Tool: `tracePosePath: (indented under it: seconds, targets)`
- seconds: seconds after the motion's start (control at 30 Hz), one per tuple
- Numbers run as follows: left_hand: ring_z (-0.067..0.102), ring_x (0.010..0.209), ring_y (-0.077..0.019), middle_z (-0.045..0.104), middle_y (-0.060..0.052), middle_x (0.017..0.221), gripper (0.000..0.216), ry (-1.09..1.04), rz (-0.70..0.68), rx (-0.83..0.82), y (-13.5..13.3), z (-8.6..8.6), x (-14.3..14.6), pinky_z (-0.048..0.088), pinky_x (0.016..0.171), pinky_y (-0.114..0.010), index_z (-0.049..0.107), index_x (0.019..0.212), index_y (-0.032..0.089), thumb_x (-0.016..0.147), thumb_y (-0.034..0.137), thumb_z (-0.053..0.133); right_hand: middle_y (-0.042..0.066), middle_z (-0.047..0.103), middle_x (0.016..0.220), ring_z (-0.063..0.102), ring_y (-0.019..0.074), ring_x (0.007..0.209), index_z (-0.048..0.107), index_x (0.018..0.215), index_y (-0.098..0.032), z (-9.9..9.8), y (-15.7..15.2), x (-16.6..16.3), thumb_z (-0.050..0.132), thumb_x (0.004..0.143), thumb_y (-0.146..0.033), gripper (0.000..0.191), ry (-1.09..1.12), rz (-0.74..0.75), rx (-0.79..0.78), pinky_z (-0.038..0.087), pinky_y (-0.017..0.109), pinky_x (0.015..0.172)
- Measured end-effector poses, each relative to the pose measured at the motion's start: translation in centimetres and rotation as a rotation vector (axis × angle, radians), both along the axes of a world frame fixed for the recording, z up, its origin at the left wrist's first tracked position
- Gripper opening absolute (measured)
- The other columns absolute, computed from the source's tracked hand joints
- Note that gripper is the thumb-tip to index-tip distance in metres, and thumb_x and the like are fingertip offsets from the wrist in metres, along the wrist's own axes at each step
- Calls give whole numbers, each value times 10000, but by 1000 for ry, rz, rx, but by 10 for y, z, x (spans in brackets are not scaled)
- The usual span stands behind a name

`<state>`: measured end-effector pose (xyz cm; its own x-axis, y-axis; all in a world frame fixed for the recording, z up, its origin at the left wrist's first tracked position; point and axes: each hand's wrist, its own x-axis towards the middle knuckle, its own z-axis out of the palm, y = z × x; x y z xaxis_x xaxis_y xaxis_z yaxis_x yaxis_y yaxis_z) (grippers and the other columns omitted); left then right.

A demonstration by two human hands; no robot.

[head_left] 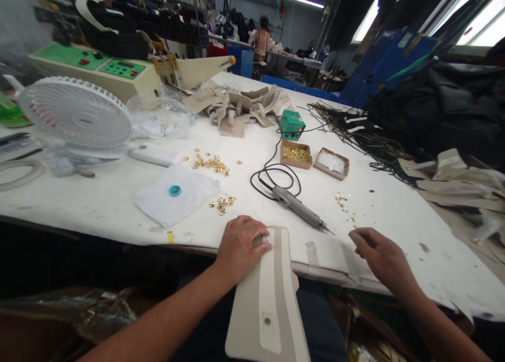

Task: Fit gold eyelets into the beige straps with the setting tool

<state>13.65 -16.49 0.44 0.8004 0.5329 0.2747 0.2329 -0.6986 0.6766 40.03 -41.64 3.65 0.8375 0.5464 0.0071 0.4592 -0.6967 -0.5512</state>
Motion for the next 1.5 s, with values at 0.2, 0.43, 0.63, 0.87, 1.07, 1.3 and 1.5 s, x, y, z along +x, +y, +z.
tracePosePath:
  seconds: [0.2,0.43,0.63,0.87,1.07,1.3,1.5]
  targets:
    - [620,1148,-274,808,24,1116,196,7,-2,0,-1,0,0,426,1029,-497,769,974,280,804,255,865,-22,601,635,559,168,606,661,862,-219,20,74,-104,582,939,-547,346,438,328,124,447,284,617]
    - [614,1150,-274,806,5,1121,227,-12,-28,29,-1,-6,-2,435,1030,-477,784,1038,277,835,344,859,2,685,876,609,177,830,705,867,-209,0,126,-119,584,965,-402,248,374,530,100,447,286,774]
    - [613,1155,-271,800,-4,1147,242,-16,-54,41,1,-7,-4,420,1034,-477,777,1059,269,851,369,848,0,688,887,633,181,862,723,882,-216,-4,130,-119,588,959,-334,195,342,541,96,444,301,820]
    - [596,1170,-278,794,-11,1170,260,-10,-58,37,1,-9,-4,404,1023,-488,775,1082,276,858,392,841,-4,692,810,607,184,777,699,816,-215,-4,134,-123,636,891,-367,180,339,452,34,428,309,736]
    - [593,1179,-267,793,5,1172,266,-30,-52,50,2,-10,-5,394,1034,-483,768,1082,271,863,405,836,-26,637,689,546,165,668,683,788,-207,-3,139,-117,672,852,-394,198,420,418,-16,391,293,643]
    - [591,1189,-267,790,13,1182,277,-36,-57,55,2,-12,-5,389,1049,-483,767,1089,270,851,388,849,-45,576,637,481,137,600,668,769,-207,-4,137,-109,649,877,-365,192,478,501,3,361,273,596]
    - [585,1193,-276,788,2,1185,294,-25,-49,53,2,-12,-3,393,1043,-484,762,1101,258,850,381,852,-66,536,547,439,110,509,636,752,-200,0,145,-109,663,848,-366,193,585,436,-39,310,253,515]
